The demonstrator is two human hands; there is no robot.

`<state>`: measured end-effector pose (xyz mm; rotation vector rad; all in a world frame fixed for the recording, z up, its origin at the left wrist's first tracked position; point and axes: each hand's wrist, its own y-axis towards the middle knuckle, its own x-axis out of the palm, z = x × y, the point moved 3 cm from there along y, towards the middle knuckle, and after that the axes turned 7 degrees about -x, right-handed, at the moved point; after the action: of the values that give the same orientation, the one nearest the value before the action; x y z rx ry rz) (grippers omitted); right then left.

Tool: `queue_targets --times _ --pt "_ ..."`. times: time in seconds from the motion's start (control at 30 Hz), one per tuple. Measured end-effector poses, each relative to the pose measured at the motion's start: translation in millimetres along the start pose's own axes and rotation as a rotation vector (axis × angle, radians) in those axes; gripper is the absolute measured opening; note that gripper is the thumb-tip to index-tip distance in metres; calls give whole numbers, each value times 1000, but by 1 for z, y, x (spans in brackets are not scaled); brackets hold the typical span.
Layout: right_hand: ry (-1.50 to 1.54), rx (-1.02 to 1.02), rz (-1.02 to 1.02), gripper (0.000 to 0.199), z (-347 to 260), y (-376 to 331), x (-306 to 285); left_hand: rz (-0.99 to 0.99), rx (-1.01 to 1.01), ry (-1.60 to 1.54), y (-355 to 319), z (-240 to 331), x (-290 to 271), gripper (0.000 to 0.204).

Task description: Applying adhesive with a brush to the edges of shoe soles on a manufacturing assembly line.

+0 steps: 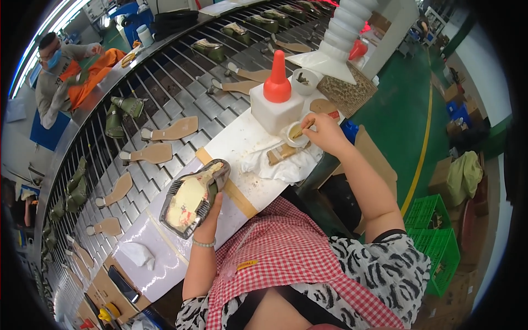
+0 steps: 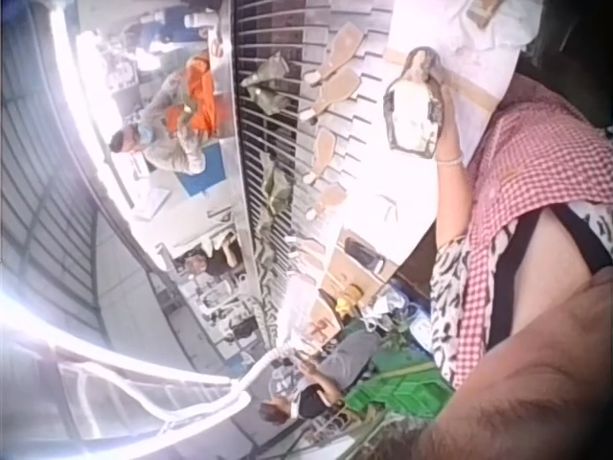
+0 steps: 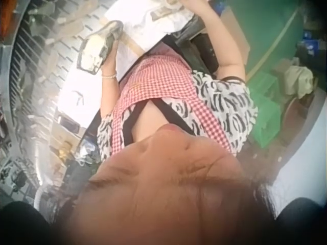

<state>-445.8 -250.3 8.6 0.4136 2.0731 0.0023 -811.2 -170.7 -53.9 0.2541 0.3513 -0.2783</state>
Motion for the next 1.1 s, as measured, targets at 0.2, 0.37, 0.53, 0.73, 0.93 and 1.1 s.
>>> queue_targets --times 0.2,0.37,0.53,0.73,0.93,1.1 --pt "317 162 1 15 10 -8 1 -108 197 167 3 19 -5 70" --pt "906 301 179 19 46 -24 17 -59 261 395 -10 18 3 71" --pt "1342 758 292 22 64 -34 41 -101 205 245 -8 26 7 77" --pt "1406 914 343 21 59 -31 40 -68 72 -203 -16 44 7 94" --pt "1592 813 307 19 68 -49 48 6 10 -272 -41 34 18 94" --pt "1726 825 403 17 67 -66 36 -78 128 -566 -58 44 21 74"
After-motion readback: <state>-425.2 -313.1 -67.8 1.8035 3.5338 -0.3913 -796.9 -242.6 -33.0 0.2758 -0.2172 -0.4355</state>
